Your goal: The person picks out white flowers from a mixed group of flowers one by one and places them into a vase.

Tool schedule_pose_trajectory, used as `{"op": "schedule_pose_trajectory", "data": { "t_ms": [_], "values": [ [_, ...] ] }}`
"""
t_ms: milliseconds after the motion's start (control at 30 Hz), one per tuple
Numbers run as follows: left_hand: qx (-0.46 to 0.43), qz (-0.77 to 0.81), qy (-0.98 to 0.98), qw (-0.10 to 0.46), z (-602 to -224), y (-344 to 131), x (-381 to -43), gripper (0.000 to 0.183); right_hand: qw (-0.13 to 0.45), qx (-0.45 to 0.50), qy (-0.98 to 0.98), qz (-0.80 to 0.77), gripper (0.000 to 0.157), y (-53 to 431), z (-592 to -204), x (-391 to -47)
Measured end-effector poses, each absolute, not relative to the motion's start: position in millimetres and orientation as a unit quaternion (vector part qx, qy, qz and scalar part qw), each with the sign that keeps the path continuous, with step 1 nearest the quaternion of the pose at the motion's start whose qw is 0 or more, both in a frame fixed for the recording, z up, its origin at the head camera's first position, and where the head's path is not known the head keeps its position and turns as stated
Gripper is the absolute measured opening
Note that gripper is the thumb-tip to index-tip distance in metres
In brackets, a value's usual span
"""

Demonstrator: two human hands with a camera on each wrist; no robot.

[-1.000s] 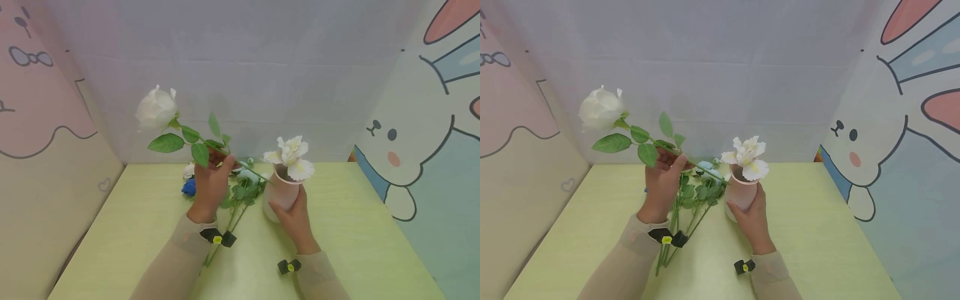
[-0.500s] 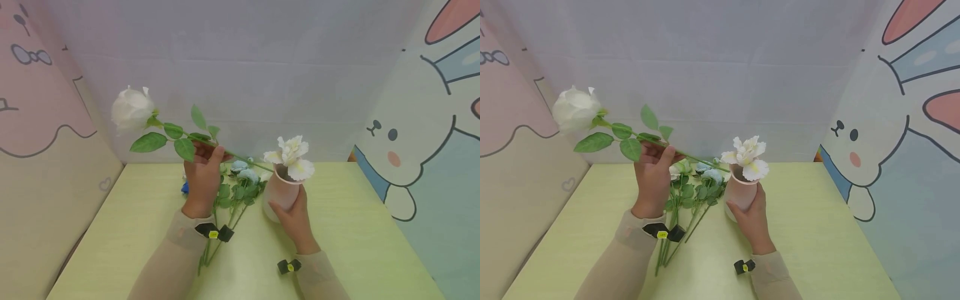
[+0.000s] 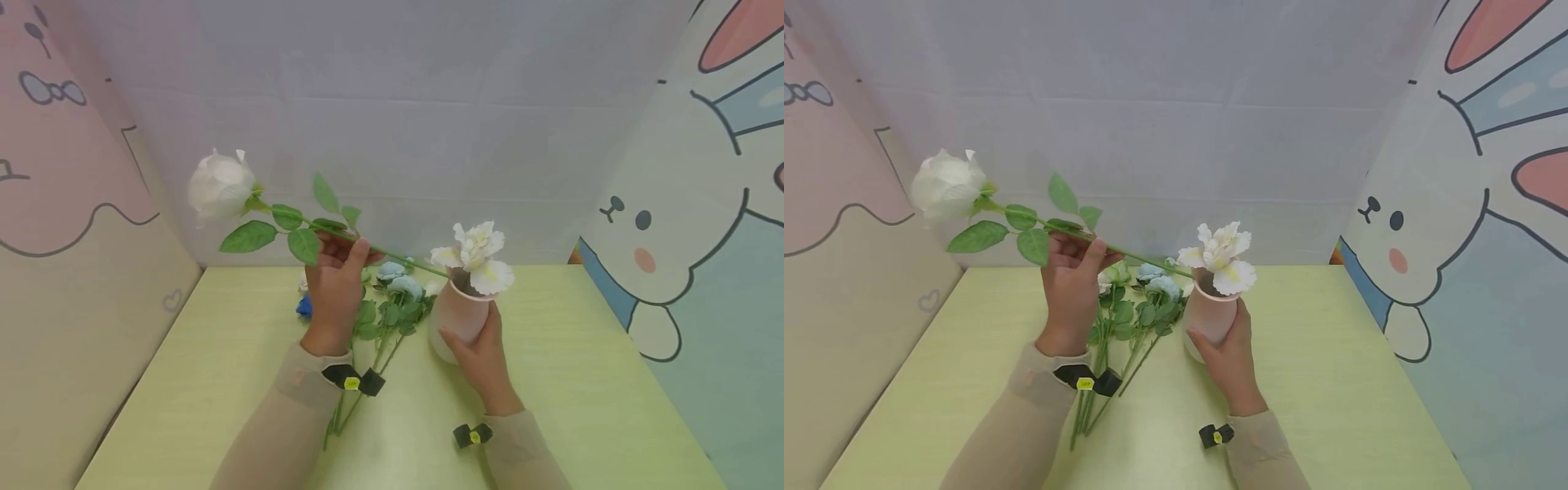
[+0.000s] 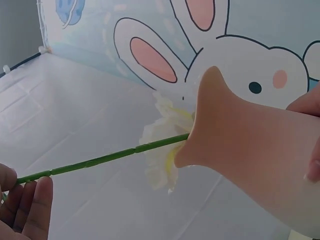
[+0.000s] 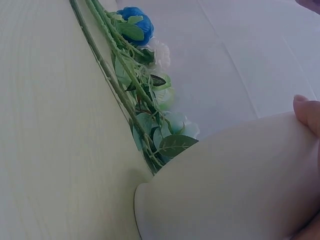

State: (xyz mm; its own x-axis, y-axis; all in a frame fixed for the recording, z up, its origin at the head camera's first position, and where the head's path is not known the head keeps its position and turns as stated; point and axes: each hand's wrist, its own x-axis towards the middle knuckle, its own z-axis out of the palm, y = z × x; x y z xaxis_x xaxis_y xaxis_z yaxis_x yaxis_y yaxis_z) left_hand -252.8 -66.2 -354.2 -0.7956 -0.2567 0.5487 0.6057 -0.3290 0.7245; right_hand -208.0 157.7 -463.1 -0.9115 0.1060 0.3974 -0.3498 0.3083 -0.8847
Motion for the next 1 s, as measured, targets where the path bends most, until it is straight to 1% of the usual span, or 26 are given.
{"op": "schedule_pose_trajectory", "data": {
  "t_ms": [333,567,733,1000],
  "values": [
    [-0.194,-0.795,-0.517,0.251,-357.8,-55.0,-253.8,0.027,0.193,0.075,-0.788,0.58,0.096,157.8,-462.9,-207.8],
    [-0.202,-0.781,-0.546,0.225,-361.5,-42.9,-252.7,0.018,0.198,0.081,-0.787,0.578,0.094,158.0,-463.2,-208.1],
    [-0.208,-0.78,-0.551,0.21,-366.8,-34.9,-255.3,0.019,0.202,0.083,-0.789,0.573,0.095,157.8,-465.3,-209.4],
    [-0.211,-0.771,-0.565,0.202,-371.7,-21.7,-257.8,0.022,0.216,0.083,-0.792,0.565,0.102,167.2,-499.8,-227.1]
  ]
}}
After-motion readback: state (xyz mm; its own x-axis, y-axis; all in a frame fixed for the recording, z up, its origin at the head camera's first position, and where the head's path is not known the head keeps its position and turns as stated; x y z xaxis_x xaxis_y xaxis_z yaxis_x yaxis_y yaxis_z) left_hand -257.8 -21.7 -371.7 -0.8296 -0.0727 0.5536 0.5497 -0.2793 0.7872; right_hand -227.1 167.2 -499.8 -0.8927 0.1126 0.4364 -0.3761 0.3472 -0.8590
